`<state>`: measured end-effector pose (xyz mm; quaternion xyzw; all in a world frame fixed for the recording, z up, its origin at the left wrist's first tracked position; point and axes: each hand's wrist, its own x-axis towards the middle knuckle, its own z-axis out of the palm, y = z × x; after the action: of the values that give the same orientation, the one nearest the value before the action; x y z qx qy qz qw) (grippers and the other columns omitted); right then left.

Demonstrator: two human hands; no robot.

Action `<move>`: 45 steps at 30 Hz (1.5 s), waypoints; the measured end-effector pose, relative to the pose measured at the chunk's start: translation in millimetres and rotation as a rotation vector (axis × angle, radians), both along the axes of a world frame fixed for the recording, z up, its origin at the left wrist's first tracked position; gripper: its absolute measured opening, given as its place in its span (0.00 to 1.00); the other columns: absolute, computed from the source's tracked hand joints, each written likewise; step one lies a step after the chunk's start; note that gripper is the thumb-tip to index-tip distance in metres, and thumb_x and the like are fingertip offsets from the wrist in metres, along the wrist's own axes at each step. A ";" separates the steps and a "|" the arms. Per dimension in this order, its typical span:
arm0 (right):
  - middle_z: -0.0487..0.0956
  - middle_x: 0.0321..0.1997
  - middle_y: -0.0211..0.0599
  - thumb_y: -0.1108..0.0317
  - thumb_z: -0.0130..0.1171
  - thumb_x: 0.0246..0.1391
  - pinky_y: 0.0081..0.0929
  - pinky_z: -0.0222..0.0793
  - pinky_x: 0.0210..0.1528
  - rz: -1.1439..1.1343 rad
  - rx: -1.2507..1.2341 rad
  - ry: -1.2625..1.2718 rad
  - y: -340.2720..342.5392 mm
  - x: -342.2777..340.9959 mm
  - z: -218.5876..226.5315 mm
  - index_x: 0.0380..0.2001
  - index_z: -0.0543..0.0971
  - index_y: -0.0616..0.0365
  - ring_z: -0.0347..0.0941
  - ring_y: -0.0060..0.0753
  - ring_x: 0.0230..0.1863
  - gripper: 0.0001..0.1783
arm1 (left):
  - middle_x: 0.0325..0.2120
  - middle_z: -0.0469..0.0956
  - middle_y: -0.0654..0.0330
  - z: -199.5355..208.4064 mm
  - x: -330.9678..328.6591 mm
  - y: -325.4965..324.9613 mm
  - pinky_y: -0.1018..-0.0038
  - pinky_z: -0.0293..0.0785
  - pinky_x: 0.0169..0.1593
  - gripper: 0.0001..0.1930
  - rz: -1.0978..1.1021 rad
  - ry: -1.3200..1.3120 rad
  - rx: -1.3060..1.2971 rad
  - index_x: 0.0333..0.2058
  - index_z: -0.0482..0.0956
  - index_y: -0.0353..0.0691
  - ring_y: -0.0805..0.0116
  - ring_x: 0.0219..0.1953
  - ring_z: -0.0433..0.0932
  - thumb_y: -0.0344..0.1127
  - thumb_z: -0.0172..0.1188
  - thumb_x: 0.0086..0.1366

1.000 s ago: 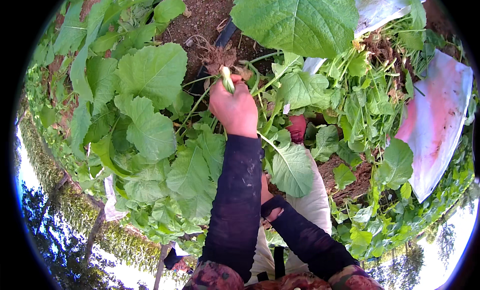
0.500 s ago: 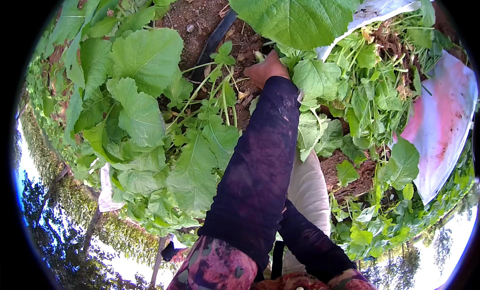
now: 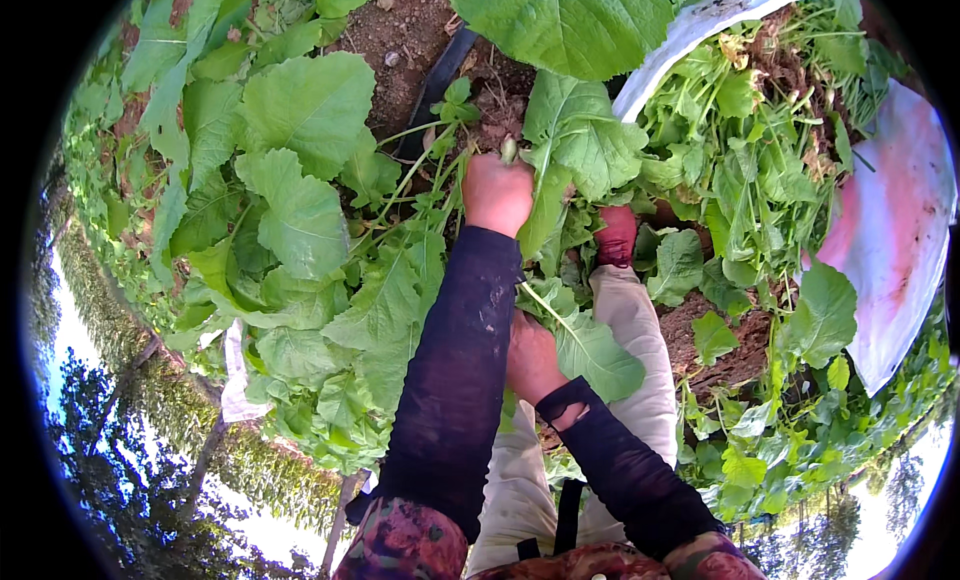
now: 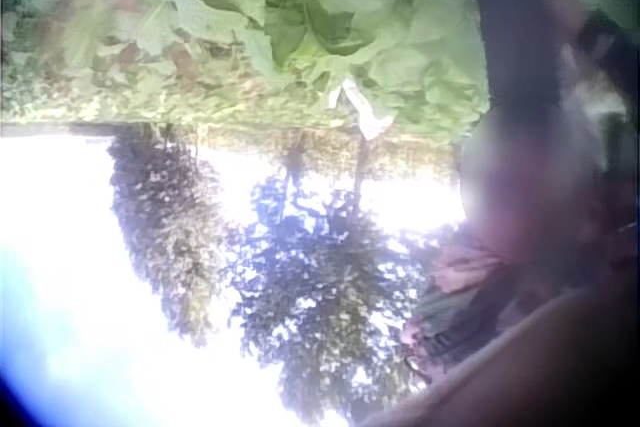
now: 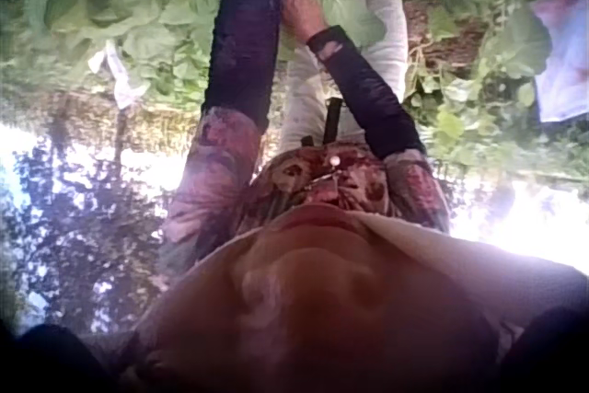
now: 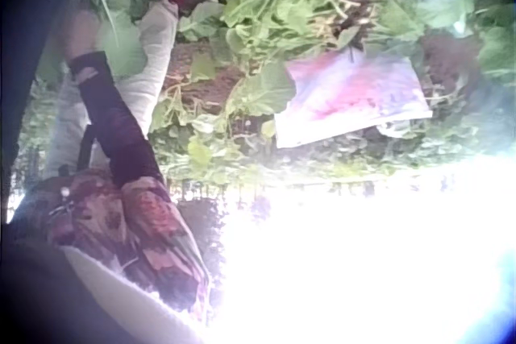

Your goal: The person harvests leafy green vegetables by hand in an outdoor garden. They pull the plants from the soil, gather them into bunches, and place them onto a white sheet laid on the ground.

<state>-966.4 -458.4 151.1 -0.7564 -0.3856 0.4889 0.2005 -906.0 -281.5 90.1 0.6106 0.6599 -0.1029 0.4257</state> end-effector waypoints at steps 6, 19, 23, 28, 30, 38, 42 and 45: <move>0.70 0.27 0.37 0.76 0.52 0.43 0.31 0.68 0.30 -0.057 0.161 -0.036 7.7 7.8 7.3 0.53 0.67 0.63 0.71 0.38 0.27 0.29 | 0.38 0.74 0.51 8.8 7.9 42.9 0.60 0.64 0.47 0.12 -0.526 0.484 0.573 0.28 0.82 0.40 0.51 0.44 0.70 0.42 0.62 0.50; 0.70 0.50 0.49 0.62 0.63 0.44 0.45 0.61 0.48 -0.125 -0.105 0.150 15.9 7.8 11.2 0.65 0.46 0.64 0.68 0.49 0.48 0.50 | 0.33 0.77 0.36 -27.3 -30.6 64.6 0.56 0.70 0.46 0.15 -0.313 0.302 0.196 0.28 0.79 0.27 0.39 0.39 0.76 0.37 0.57 0.49; 0.71 0.47 0.47 0.62 0.63 0.44 0.38 0.64 0.46 -0.114 0.023 0.142 3.1 -15.8 8.6 0.64 0.48 0.68 0.70 0.46 0.46 0.49 | 0.28 0.76 0.34 -29.1 -38.5 46.6 0.56 0.70 0.41 0.13 -0.207 0.180 0.284 0.25 0.76 0.23 0.39 0.34 0.76 0.32 0.55 0.48; 0.71 0.45 0.45 0.62 0.63 0.43 0.35 0.65 0.44 -0.093 -0.010 0.112 -1.8 -15.6 11.5 0.62 0.52 0.69 0.70 0.43 0.45 0.47 | 0.18 0.74 0.36 -13.6 -46.1 40.1 0.57 0.69 0.35 0.13 -0.106 0.095 0.371 0.19 0.74 0.21 0.40 0.25 0.75 0.31 0.57 0.47; 0.71 0.44 0.44 0.62 0.64 0.43 0.35 0.65 0.43 -0.094 -0.011 0.099 -1.4 -16.3 13.3 0.61 0.53 0.69 0.71 0.43 0.45 0.46 | 0.17 0.74 0.38 -6.0 -46.2 38.2 0.59 0.69 0.34 0.14 -0.071 0.006 0.342 0.18 0.74 0.23 0.41 0.22 0.74 0.34 0.58 0.47; 0.72 0.41 0.44 0.61 0.63 0.43 0.37 0.66 0.41 -0.081 -0.082 0.098 -6.0 -21.3 10.3 0.59 0.57 0.69 0.72 0.43 0.42 0.43 | 0.41 0.76 0.41 -15.3 -24.1 5.3 0.58 0.71 0.47 0.22 -0.137 0.399 0.312 0.40 0.73 0.32 0.46 0.44 0.76 0.40 0.64 0.50; 0.72 0.39 0.41 0.60 0.63 0.43 0.37 0.65 0.41 -0.135 -0.035 -0.103 -6.6 -15.6 11.9 0.58 0.61 0.66 0.70 0.42 0.41 0.41 | 0.44 0.71 0.41 -13.3 -24.0 4.7 0.59 0.72 0.48 0.19 -0.345 0.459 0.061 0.42 0.74 0.30 0.46 0.43 0.76 0.37 0.60 0.54; 0.71 0.40 0.41 0.58 0.64 0.42 0.36 0.63 0.42 -0.173 -0.043 -0.189 -4.8 -13.7 15.2 0.57 0.63 0.65 0.69 0.42 0.42 0.39 | 0.46 0.70 0.41 -10.8 -26.3 8.8 0.60 0.72 0.48 0.17 -0.376 0.490 0.049 0.43 0.76 0.33 0.45 0.45 0.76 0.35 0.58 0.55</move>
<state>-980.1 -463.2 166.3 -0.8336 -0.3258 0.4043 0.1883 -932.3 -272.7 79.3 0.6891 0.6207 -0.3080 0.2124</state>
